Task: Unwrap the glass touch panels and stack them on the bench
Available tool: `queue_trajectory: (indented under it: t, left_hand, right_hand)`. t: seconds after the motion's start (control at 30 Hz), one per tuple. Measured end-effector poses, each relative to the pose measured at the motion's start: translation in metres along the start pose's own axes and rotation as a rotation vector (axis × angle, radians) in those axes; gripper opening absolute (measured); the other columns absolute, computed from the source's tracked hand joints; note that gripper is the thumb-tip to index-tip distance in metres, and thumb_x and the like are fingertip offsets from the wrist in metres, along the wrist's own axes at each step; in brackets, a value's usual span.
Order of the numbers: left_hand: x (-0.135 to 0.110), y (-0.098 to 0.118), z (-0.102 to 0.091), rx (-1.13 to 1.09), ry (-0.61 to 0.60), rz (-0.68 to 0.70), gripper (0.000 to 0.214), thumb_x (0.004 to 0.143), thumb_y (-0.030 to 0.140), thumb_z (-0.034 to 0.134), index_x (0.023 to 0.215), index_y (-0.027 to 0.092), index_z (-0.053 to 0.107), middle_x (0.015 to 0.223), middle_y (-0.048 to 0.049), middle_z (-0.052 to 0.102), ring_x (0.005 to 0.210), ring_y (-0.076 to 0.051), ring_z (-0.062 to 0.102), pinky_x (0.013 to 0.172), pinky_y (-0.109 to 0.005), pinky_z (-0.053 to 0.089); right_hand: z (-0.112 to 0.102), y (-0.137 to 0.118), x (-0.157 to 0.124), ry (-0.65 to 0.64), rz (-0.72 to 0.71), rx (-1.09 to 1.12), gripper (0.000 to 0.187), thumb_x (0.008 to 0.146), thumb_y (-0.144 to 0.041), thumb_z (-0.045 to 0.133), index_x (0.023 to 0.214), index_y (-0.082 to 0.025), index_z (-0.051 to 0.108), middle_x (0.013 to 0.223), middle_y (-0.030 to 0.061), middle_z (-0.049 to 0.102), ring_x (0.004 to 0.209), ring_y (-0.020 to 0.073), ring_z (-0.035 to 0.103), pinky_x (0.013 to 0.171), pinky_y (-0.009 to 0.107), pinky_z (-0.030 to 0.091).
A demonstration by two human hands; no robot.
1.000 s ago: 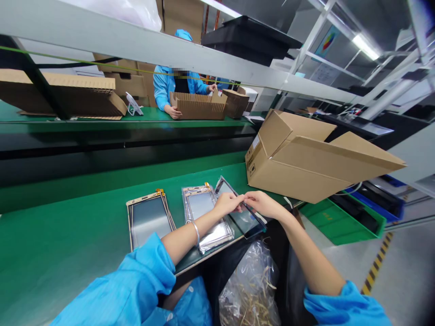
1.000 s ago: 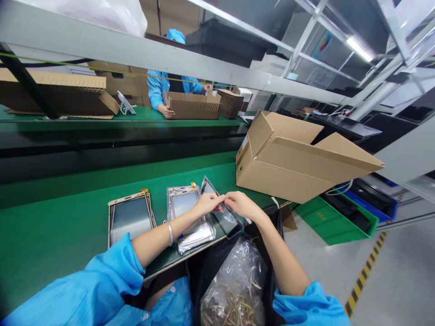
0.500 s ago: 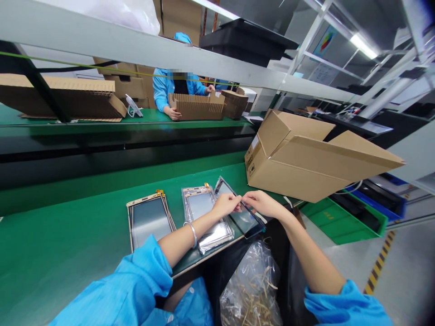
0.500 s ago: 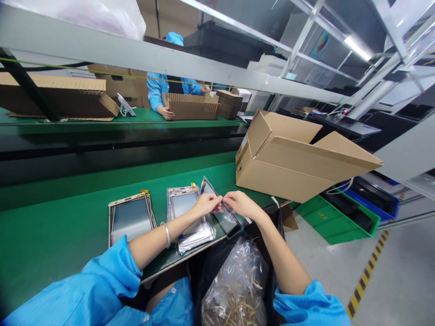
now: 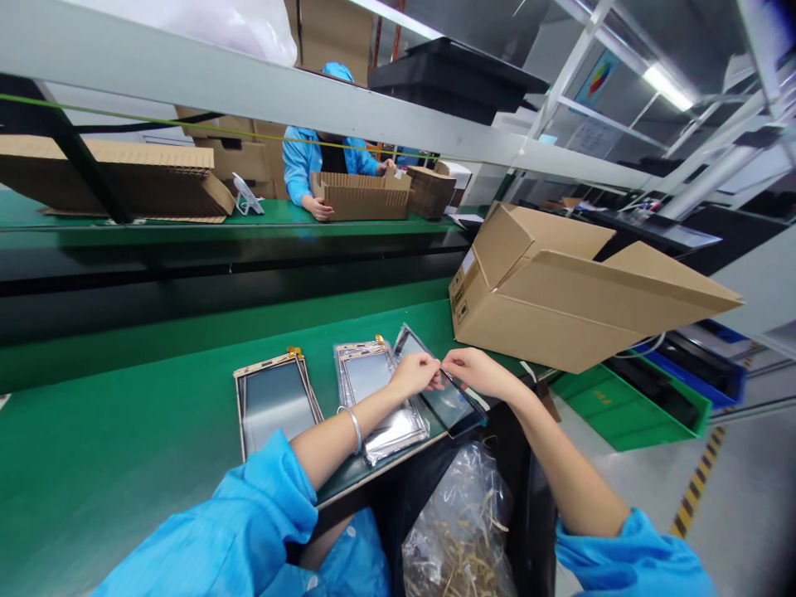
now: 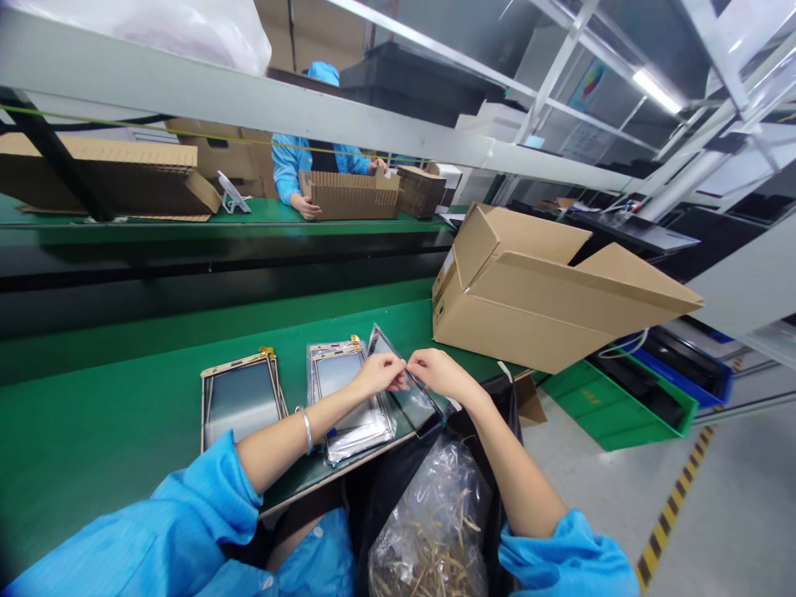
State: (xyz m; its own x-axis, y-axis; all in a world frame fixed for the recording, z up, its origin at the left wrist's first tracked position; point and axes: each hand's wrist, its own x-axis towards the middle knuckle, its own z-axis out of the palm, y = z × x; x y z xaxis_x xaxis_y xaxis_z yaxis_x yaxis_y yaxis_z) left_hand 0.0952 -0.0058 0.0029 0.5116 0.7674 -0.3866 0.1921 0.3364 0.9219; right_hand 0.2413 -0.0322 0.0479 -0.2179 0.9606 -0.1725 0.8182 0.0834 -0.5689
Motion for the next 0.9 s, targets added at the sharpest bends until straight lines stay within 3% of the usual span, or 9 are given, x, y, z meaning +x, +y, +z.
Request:
queue_trajectory:
  t: [0.3, 0.63, 0.9]
  left_hand:
    - [0.009, -0.002, 0.003, 0.028, 0.009, -0.017, 0.032, 0.091, 0.033, 0.056, 0.117, 0.015, 0.056, 0.115, -0.0089, 0.060, 0.096, -0.021, 0.062, 0.080, -0.041, 0.053]
    - [0.015, 0.014, -0.021, 0.111, -0.027, -0.109, 0.031, 0.091, 0.033, 0.056, 0.117, 0.015, 0.057, 0.115, -0.0088, 0.060, 0.095, -0.021, 0.062, 0.080, -0.040, 0.054]
    - [0.007, 0.019, -0.018, 0.125, 0.056, -0.092, 0.032, 0.090, 0.033, 0.056, 0.117, 0.016, 0.057, 0.118, -0.0088, 0.059, 0.098, -0.022, 0.061, 0.082, -0.042, 0.053]
  right_hand:
    - [0.000, -0.015, -0.003, 0.088, 0.010, -0.271, 0.024, 0.083, -0.018, 0.042, 0.069, -0.019, 0.061, 0.068, 0.0036, 0.064, 0.064, 0.0157, 0.055, 0.059, 0.023, 0.033]
    - [0.006, -0.032, 0.006, 0.099, 0.130, -0.432, 0.021, 0.083, -0.018, 0.047, 0.073, -0.019, 0.066, 0.077, 0.0076, 0.069, 0.074, 0.0194, 0.061, 0.060, 0.024, 0.032]
    - [0.006, -0.034, 0.007, 0.132, 0.191, -0.483, 0.025, 0.086, -0.022, 0.045, 0.075, -0.020, 0.068, 0.081, 0.0080, 0.070, 0.078, 0.0204, 0.064, 0.062, 0.024, 0.035]
